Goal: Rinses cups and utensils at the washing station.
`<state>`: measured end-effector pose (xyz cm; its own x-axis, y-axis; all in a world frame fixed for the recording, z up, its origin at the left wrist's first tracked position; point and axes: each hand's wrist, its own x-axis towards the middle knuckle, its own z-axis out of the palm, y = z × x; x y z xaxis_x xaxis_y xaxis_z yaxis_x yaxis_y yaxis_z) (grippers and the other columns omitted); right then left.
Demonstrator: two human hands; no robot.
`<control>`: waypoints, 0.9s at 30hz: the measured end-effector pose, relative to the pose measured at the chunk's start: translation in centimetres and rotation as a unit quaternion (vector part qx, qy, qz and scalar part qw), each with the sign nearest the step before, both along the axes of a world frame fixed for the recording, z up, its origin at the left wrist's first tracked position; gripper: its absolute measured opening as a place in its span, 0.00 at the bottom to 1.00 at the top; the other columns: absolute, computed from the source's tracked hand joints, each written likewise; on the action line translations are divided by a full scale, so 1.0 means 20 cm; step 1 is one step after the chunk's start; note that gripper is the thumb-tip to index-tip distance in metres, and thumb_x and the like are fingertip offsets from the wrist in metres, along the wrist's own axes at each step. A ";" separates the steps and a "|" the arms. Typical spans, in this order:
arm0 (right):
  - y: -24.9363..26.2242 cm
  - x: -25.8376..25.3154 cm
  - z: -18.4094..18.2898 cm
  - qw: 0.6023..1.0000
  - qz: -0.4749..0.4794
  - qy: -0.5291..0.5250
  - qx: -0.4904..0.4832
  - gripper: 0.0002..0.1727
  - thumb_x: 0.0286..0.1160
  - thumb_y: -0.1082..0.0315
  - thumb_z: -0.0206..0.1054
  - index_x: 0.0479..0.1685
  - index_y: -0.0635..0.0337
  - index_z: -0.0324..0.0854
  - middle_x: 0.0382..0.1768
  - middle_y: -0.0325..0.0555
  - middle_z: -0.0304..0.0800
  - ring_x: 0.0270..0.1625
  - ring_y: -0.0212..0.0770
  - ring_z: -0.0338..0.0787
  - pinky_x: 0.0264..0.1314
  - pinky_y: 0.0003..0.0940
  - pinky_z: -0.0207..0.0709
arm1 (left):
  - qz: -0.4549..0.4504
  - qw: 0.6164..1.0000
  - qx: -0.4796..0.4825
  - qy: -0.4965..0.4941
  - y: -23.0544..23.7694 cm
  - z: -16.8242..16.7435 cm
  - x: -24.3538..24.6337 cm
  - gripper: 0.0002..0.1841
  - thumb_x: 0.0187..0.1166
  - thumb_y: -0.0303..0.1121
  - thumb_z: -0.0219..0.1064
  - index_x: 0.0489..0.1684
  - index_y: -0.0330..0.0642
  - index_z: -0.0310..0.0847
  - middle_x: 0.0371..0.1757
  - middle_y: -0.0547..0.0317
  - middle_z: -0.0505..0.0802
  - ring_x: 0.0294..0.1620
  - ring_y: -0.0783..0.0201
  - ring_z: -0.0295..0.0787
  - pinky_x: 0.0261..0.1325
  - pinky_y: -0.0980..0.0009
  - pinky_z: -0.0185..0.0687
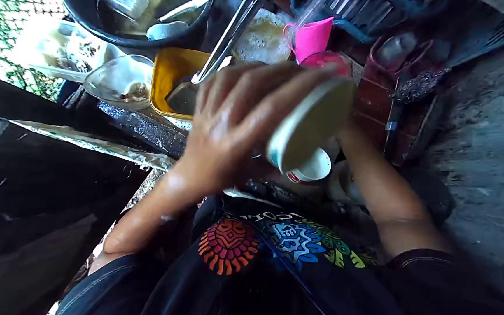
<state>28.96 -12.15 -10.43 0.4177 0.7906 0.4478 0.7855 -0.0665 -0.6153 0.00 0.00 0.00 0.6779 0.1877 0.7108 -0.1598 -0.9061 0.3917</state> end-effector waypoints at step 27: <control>0.03 -0.41 0.18 0.839 0.082 -0.538 -0.027 0.23 0.85 0.81 0.54 0.73 0.54 0.80 0.70 0.57 0.86 0.77 0.55 0.81 0.85 0.51 0.62 | 0.126 0.933 0.064 0.332 0.07 -0.26 -0.02 0.44 0.57 0.46 0.81 0.84 0.55 0.73 0.70 0.41 0.85 0.73 0.34 0.76 0.70 0.38 0.65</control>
